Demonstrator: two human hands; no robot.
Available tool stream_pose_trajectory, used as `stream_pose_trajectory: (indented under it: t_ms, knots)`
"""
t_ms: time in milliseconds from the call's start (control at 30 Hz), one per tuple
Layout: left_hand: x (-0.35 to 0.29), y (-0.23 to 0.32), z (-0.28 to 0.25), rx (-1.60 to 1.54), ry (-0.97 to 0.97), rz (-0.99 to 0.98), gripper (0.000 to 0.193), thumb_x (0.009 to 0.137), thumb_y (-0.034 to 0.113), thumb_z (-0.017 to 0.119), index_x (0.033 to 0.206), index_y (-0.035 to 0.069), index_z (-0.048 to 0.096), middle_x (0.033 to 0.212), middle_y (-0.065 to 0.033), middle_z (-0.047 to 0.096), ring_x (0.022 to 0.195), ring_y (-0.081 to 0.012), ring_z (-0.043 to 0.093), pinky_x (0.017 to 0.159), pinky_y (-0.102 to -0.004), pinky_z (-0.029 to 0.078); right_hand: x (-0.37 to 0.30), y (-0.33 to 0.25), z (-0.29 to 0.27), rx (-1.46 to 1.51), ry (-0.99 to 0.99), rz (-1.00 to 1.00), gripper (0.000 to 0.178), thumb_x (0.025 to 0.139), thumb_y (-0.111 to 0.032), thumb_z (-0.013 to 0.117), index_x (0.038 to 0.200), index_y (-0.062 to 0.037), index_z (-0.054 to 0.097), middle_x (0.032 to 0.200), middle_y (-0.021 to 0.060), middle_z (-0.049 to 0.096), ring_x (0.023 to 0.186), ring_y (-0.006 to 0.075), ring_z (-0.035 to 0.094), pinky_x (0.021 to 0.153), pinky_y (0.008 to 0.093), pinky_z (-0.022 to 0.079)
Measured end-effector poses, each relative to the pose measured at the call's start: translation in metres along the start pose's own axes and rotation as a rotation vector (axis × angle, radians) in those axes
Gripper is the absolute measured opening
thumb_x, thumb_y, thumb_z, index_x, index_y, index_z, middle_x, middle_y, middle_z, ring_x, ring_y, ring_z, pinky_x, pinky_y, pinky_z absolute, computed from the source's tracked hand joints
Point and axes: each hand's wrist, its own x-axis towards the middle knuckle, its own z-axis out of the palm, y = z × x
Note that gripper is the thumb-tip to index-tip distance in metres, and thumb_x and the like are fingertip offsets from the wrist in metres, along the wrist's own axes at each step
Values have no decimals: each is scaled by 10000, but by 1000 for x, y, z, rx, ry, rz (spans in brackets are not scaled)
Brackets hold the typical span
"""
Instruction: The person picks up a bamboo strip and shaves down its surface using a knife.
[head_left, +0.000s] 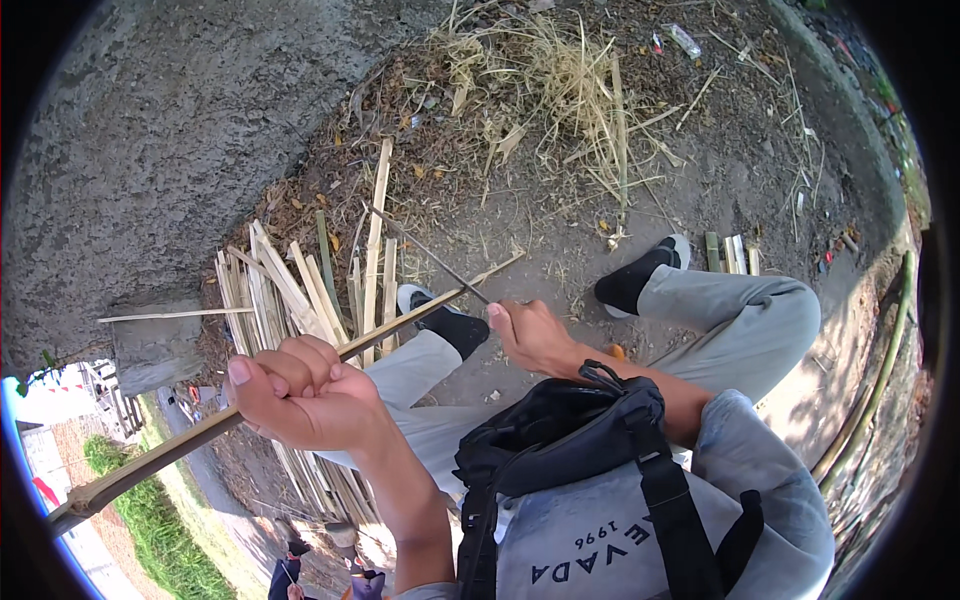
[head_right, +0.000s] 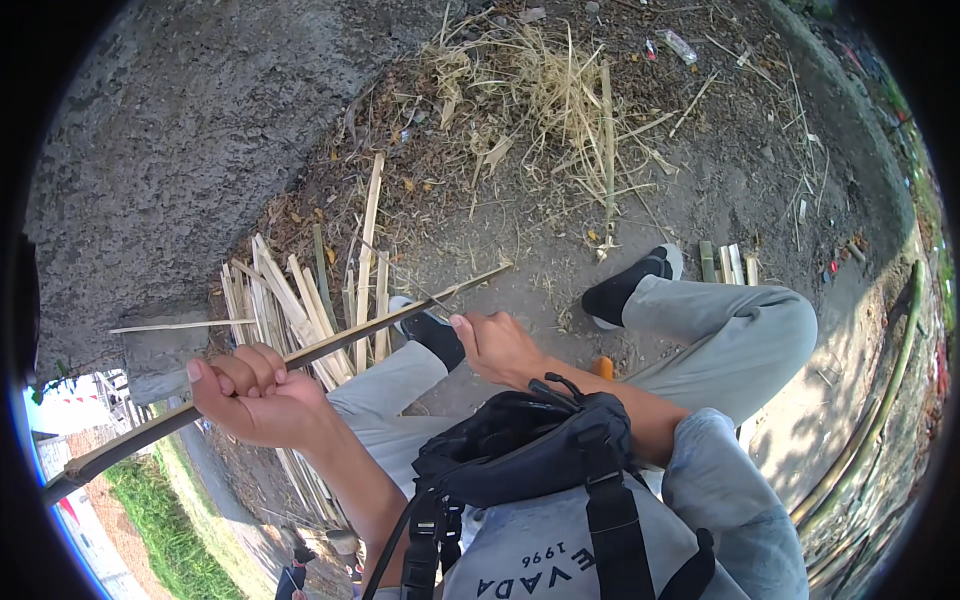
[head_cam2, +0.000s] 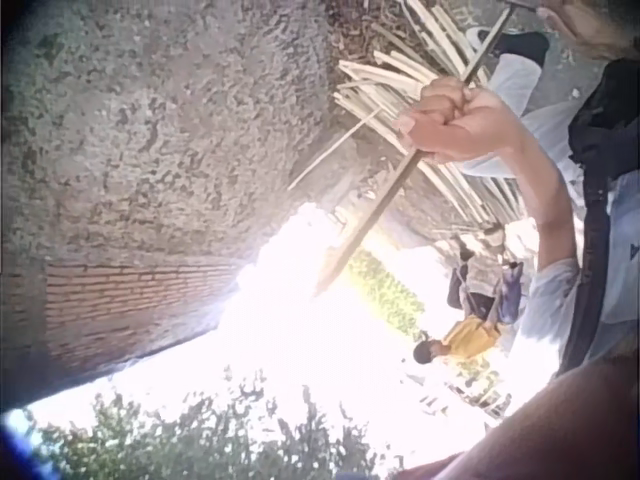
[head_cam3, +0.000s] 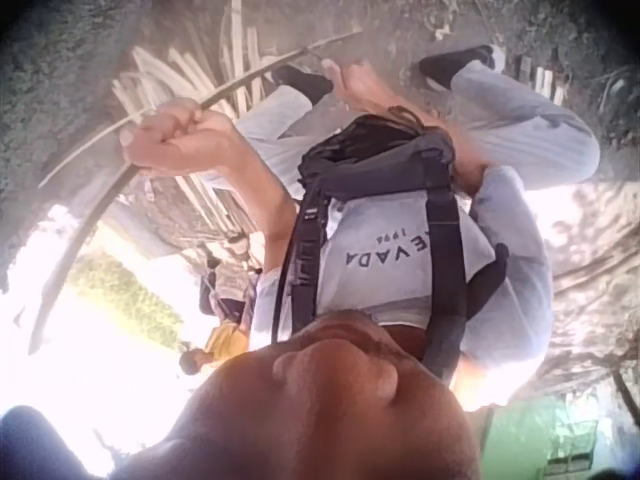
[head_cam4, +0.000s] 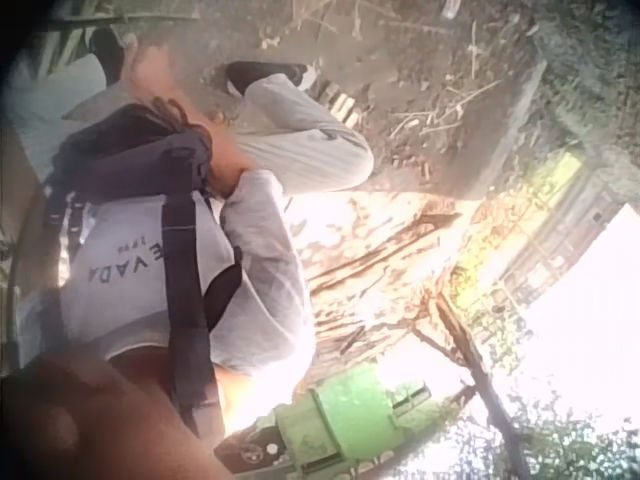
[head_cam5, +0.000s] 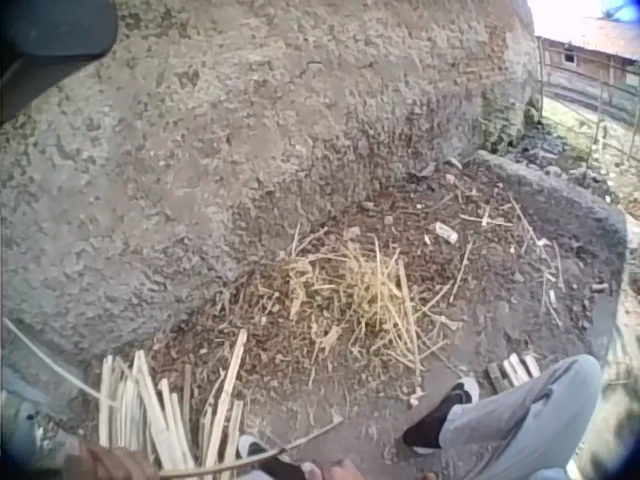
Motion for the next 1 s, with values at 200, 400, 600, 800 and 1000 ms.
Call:
stream_pose_trajectory:
  t_ms: [200,400,600,800,1000]
  knots:
    - [-4,-4,-9,35,-10,-42,449,920,251,493,578,168,214,449,43,176,364,-63,150,359,-236,128,16,55,7,-42,-91,338,521,996,-363,340,843,37,636,781,314,610,783,518,583,752,554,466]
    - [-9,2,2,97,89,1,482,923,261,485,553,181,186,450,45,169,367,-68,139,360,-243,123,12,46,18,-113,68,202,524,992,-375,358,835,34,647,762,313,609,780,517,586,743,545,475]
    - [-6,3,-9,75,70,-19,455,926,263,476,566,177,211,454,46,168,375,-70,146,372,-242,139,8,10,-3,-27,-83,124,511,986,-389,375,845,16,653,743,320,602,790,511,589,736,541,485]
    - [4,-1,-20,90,162,-13,446,923,255,479,572,175,216,459,45,184,384,-69,150,380,-233,155,15,31,11,-147,-73,163,497,984,-389,390,853,8,658,708,329,589,766,515,591,705,546,485]
    - [-7,6,-12,85,137,-11,453,918,243,496,567,173,218,457,42,194,375,-68,156,370,-237,156,-3,-2,1,-99,-44,113,521,981,-391,401,797,29,648,692,315,595,725,503,603,698,548,489]
